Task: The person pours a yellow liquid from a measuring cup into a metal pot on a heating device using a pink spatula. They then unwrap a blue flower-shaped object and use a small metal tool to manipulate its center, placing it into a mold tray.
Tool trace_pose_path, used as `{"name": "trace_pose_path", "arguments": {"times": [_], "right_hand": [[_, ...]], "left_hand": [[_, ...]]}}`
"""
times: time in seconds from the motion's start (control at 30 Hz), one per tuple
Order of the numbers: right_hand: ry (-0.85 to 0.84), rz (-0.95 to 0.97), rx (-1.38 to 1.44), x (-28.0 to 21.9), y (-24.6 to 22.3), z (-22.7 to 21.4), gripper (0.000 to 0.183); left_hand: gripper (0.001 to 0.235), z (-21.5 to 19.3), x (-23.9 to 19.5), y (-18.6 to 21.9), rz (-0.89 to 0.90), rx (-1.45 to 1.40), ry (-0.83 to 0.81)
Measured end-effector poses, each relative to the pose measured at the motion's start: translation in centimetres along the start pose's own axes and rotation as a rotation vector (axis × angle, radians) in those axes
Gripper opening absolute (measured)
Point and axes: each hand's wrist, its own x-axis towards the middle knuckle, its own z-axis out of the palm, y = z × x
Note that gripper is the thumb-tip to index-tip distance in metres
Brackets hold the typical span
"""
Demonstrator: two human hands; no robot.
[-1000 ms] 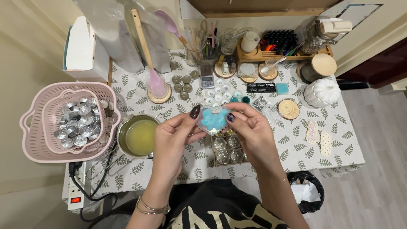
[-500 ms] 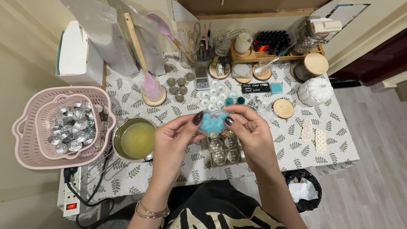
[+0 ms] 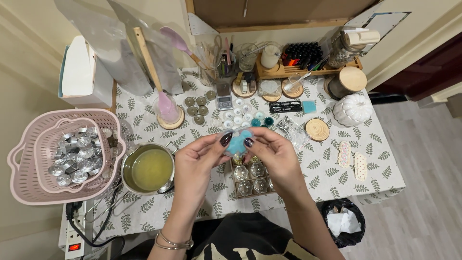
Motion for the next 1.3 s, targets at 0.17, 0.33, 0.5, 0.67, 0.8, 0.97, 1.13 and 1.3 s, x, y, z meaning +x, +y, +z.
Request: {"name": "trace_pose_path", "arguments": {"times": [0.17,0.33,0.5,0.67,0.8,0.97,1.13,1.3], "right_hand": [[0.016,0.028,0.020,0.2,0.0,-0.5,0.027],[0.039,0.045,0.026,0.1,0.1,-1.0,0.025],[0.052,0.048,0.051,0.0,0.3,-1.0,0.025],[0.061,0.060,0.053,-0.2,0.3,-0.9,0.026],[0.076,0.051,0.045,-0.3,0.3,-0.6,0.028],[0.055,0.063,0.046,-0.6,0.2,-0.5,0.031],[0.040,0.072,0.060,-0.7,0.2,-0.7,0.033],[0.070,0.067,0.054,-1.0,0.2,-0.6,0.034]], "left_hand": [[0.033,0.2,0.2,-0.3,-0.024,-0.033,-0.020],[0.032,0.4,0.3,-0.5,-0.040,-0.051,-0.016],[0.032,0.5,0.3,-0.4,-0.047,-0.061,-0.024],[0.035,0.6,0.0,-0.3,-0.054,-0.022,-0.009],[0.037,0.7,-0.1,-0.1,-0.036,-0.017,-0.010],[0.038,0.8,-0.5,0.2,-0.025,-0.013,0.002],[0.038,0.9,-0.6,0.4,-0.009,-0.005,0.006],[0.037,0.9,-0.7,0.4,-0.007,-0.039,-0.009]]}}
